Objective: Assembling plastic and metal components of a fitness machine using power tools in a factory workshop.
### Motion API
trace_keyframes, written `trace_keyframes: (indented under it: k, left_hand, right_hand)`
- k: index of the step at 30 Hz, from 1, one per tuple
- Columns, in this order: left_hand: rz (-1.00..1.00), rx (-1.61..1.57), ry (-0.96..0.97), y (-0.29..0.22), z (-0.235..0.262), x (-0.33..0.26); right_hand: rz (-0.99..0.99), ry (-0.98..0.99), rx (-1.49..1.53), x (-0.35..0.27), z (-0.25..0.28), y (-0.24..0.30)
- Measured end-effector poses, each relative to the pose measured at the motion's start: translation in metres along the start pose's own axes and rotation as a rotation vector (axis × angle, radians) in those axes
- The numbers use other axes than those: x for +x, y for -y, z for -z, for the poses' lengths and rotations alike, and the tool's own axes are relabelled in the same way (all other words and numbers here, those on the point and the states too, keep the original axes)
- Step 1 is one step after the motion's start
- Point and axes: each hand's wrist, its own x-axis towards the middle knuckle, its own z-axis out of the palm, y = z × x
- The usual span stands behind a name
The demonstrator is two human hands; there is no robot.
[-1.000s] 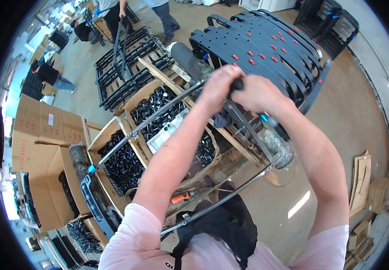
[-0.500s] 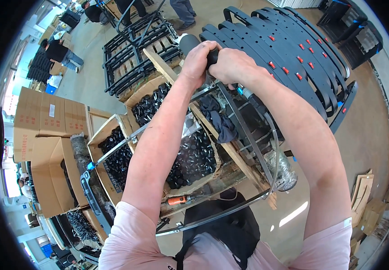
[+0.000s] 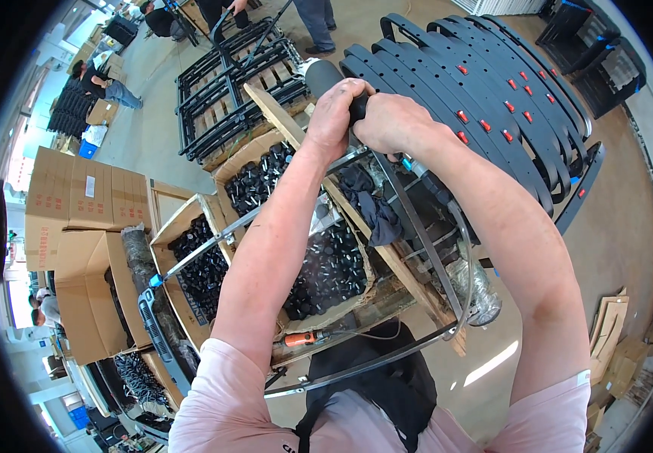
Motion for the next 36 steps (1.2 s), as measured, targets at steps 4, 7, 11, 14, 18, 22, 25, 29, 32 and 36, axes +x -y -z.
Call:
trace_keyframes:
  k: [4, 7, 11, 14, 18, 22, 25, 29, 32, 36]
  left_hand:
    - [-0.033, 0.012, -0.014, 0.003, 0.004, -0.006]
    - [-0.035, 0.031, -0.031, 0.004, 0.003, -0.009]
    - [-0.068, 0.036, -0.016, 0.008, 0.002, -0.008]
    - [-0.06, 0.044, -0.046, 0.011, 0.006, -0.008]
    - [-0.083, 0.066, -0.115, 0.01, 0.01, -0.008]
    - [-0.129, 0.093, -0.16, 0.026, -0.002, 0.001]
    - [-0.08, 0.008, -0.143, 0.022, 0.004, -0.002]
    - [-0.091, 0.065, -0.165, 0.014, 0.006, -0.009]
    - [-0.066, 0.051, -0.153, 0.01, 0.002, -0.008]
    - [-0.033, 0.064, -0.155, 0.008, -0.004, -0.009]
  right_hand:
    - [0.006, 0.002, -0.021, 0.0, -0.004, 0.003]
    - [0.018, -0.006, -0.013, 0.006, -0.009, -0.003]
    - [0.012, -0.017, 0.011, 0.012, -0.013, -0.008]
    - [0.011, 0.015, 0.03, 0.021, -0.019, -0.008]
    - [0.013, 0.089, 0.033, 0.026, -0.019, -0.001]
    - [0.089, 0.201, 0.474, 0.038, -0.019, -0.029]
    - [0.133, 0.178, 0.526, 0.038, -0.034, -0.021]
    - [0.063, 0.199, 0.587, 0.027, -0.025, -0.006]
    - [0.04, 0.176, 0.567, 0.025, -0.022, -0.005]
    - [0.033, 0.18, 0.591, 0.028, -0.02, -0.012]
